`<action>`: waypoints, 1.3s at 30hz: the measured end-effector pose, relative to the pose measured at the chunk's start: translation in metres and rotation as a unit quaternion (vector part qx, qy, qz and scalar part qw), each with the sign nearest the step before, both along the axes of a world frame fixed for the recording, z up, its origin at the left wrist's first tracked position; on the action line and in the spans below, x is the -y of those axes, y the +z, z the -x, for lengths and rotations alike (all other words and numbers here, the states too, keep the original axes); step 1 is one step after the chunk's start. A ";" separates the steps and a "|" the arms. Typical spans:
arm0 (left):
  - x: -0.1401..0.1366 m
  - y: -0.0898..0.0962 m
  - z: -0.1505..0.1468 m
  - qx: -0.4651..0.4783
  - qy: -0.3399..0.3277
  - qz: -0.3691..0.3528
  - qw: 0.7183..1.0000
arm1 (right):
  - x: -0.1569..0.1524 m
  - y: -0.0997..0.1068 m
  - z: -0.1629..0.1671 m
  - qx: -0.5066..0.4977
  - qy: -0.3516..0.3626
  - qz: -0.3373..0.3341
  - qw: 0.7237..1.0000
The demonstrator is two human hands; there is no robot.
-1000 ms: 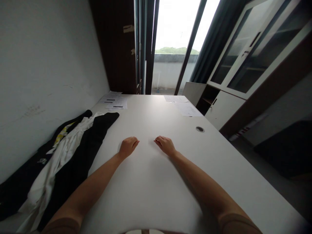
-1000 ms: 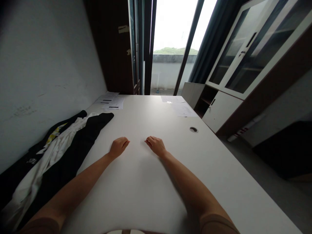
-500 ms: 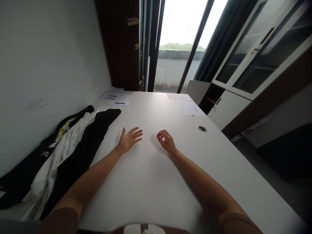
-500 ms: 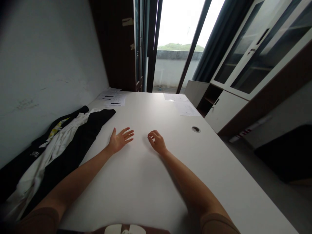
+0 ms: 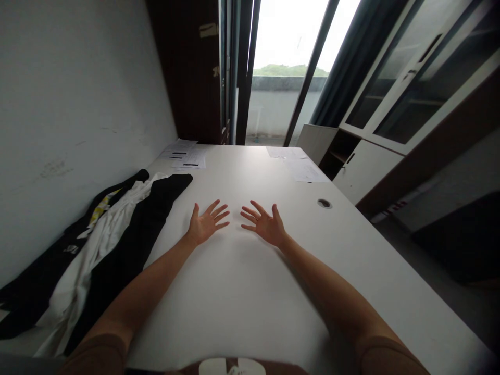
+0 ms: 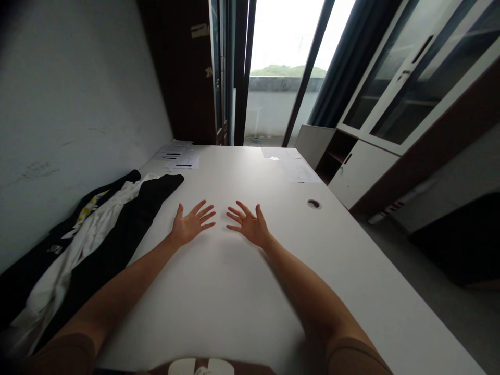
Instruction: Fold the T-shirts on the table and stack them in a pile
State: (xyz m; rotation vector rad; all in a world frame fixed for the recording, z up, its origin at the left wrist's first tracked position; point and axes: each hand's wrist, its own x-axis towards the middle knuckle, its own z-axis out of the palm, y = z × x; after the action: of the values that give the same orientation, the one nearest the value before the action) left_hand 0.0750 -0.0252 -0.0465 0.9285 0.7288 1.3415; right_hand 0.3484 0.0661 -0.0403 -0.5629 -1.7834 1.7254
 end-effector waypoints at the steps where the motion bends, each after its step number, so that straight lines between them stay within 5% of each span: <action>1: 0.000 0.000 0.000 0.006 -0.005 0.000 1.000 | 0.000 0.001 -0.001 -0.001 0.005 0.003 1.000; 7: 0.000 -0.003 0.005 -0.065 -0.001 0.002 0.998 | -0.002 -0.002 -0.002 -0.080 0.021 0.088 0.993; 16: -0.005 -0.014 -0.006 -0.185 0.074 -0.046 0.979 | -0.011 -0.017 -0.004 -0.073 -0.028 0.084 0.993; 19: -0.004 -0.014 -0.012 -0.333 0.115 -0.109 0.929 | -0.010 -0.021 -0.001 -0.056 -0.062 0.009 0.996; 21: -0.001 -0.013 -0.015 -0.435 0.133 -0.161 0.876 | -0.007 -0.023 0.002 -0.011 -0.095 -0.103 0.990; 25: 0.005 -0.012 -0.014 -0.601 0.116 -0.239 0.754 | 0.001 -0.021 0.003 0.111 -0.080 -0.384 0.913; 27: 0.007 -0.014 -0.012 -0.646 0.104 -0.255 0.712 | 0.003 -0.021 0.003 0.159 -0.062 -0.464 0.869; 32: 0.005 -0.022 -0.006 -0.682 0.091 -0.250 0.681 | 0.000 -0.031 0.004 0.240 -0.041 -0.525 0.815; 39: 0.002 -0.032 -0.003 -0.680 0.070 -0.222 0.695 | -0.004 -0.040 0.004 0.267 -0.018 -0.514 0.815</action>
State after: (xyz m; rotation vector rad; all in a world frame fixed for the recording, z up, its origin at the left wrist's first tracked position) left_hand 0.0780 -0.0276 -0.0785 2.3688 1.6238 0.7327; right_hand 0.3442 0.0698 -0.0803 -0.5826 -2.6920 0.3455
